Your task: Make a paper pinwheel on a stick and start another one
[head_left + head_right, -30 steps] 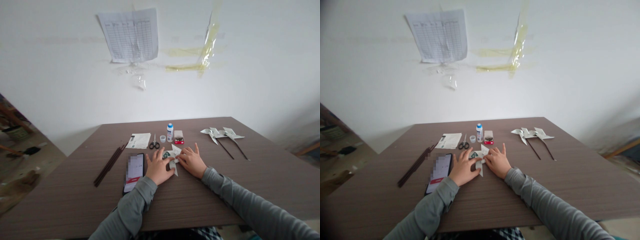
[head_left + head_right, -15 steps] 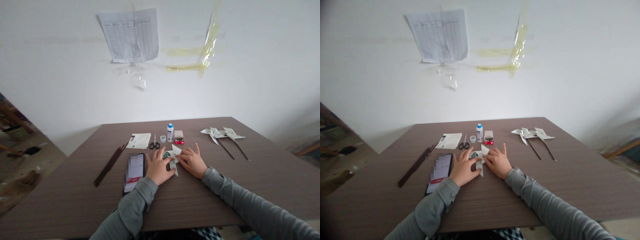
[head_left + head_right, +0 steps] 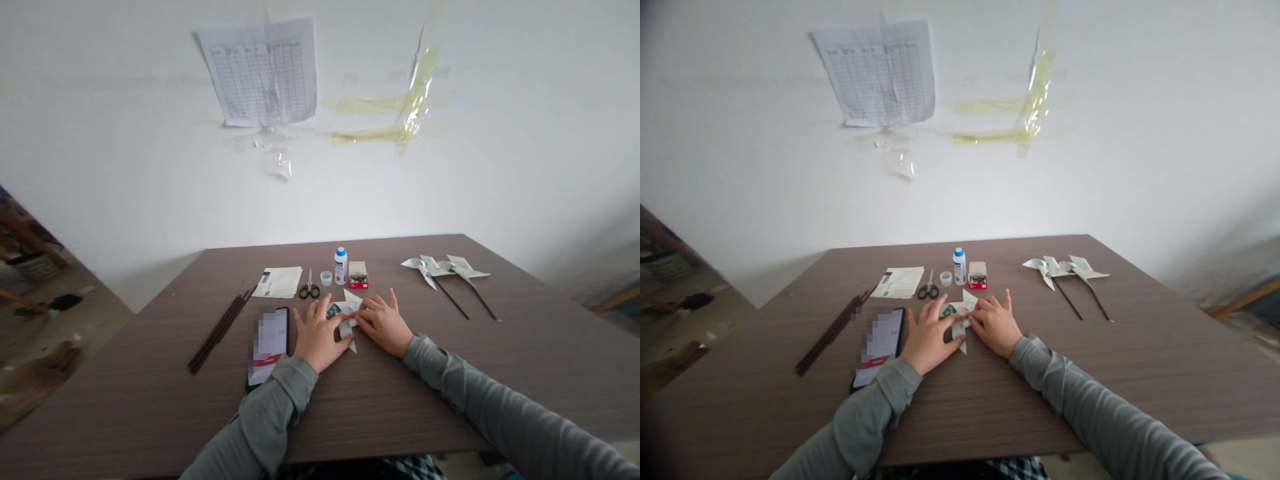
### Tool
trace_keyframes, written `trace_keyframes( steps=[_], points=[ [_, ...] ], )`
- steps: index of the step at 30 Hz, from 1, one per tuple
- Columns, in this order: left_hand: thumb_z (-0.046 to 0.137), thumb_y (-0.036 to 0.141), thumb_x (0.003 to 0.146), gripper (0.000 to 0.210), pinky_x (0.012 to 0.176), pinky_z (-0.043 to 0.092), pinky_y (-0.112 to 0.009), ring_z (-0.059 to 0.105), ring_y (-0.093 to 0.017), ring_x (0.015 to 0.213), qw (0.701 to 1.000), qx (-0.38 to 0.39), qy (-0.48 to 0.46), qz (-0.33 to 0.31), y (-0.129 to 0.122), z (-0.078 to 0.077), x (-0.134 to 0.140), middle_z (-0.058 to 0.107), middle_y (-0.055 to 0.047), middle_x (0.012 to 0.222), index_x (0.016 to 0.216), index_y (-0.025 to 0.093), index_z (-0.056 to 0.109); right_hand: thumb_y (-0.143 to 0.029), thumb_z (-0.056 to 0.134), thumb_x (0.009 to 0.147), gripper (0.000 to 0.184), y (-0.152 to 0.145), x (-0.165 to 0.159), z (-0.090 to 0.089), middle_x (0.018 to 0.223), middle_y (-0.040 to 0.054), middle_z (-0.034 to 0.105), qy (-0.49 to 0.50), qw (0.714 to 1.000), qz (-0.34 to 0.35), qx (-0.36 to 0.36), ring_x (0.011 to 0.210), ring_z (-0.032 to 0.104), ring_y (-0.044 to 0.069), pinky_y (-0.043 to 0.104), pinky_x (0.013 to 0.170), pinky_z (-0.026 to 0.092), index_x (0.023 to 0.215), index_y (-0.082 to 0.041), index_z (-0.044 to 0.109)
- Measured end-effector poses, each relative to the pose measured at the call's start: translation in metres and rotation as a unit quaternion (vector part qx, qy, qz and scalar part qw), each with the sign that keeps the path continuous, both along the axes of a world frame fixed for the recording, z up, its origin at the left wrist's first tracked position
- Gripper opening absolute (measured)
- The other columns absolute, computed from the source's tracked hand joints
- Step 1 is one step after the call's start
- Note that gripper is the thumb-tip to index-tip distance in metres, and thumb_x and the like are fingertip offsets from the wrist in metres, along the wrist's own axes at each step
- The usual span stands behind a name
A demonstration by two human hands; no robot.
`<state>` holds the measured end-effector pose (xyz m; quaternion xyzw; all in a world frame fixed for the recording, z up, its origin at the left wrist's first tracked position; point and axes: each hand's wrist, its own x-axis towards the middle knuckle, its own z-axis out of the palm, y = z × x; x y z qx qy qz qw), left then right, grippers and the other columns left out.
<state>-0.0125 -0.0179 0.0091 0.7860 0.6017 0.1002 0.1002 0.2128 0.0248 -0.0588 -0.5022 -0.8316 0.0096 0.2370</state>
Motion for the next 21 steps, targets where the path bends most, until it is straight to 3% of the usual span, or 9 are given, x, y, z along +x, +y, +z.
trace_keyframes(
  steps=[3,8,16,21],
  points=[
    [0.097,0.036,0.112,0.045,0.153,0.028,-0.101,0.050,-0.059,0.191,1.000,-0.002,0.001,-0.002,0.0011,-0.0014,-0.0015,0.054,-0.011,0.209,0.156,0.041,0.098,-0.021,0.075,0.123,0.031,0.0002,0.0024,-0.0024,0.120,0.0068,0.095,0.008,1.000,-0.002,-0.002,0.131,0.086,0.036,0.098,0.151,0.034,0.117,-0.034,0.102],
    [0.094,0.041,0.113,0.043,0.153,0.031,-0.099,0.050,-0.054,0.191,1.000,-0.013,-0.006,0.006,0.0050,-0.0058,-0.0037,0.057,-0.008,0.207,0.155,0.047,0.098,-0.021,0.077,0.119,0.029,0.0011,0.0045,-0.0045,0.117,0.0078,0.095,0.009,0.999,0.010,0.029,0.125,0.086,0.036,0.093,0.150,0.041,0.115,-0.035,0.103],
    [0.096,0.033,0.111,0.050,0.152,0.028,-0.102,0.051,-0.057,0.190,1.000,0.004,-0.004,0.012,0.0015,-0.0063,-0.0016,0.053,-0.012,0.210,0.161,0.040,0.095,-0.021,0.075,0.120,0.031,0.0017,0.0002,-0.0007,0.118,0.0085,0.095,-0.004,1.000,0.004,0.017,0.130,0.084,0.039,0.096,0.148,0.039,0.111,-0.036,0.101],
    [0.096,0.035,0.113,0.041,0.152,0.027,-0.103,0.051,-0.059,0.190,1.000,0.008,0.001,0.003,0.0019,-0.0048,-0.0022,0.053,-0.012,0.210,0.154,0.039,0.099,-0.020,0.072,0.122,0.033,0.0011,0.0041,-0.0041,0.120,0.0070,0.096,0.013,1.000,0.011,0.019,0.131,0.086,0.038,0.095,0.150,0.038,0.114,-0.036,0.100]
  ],
)
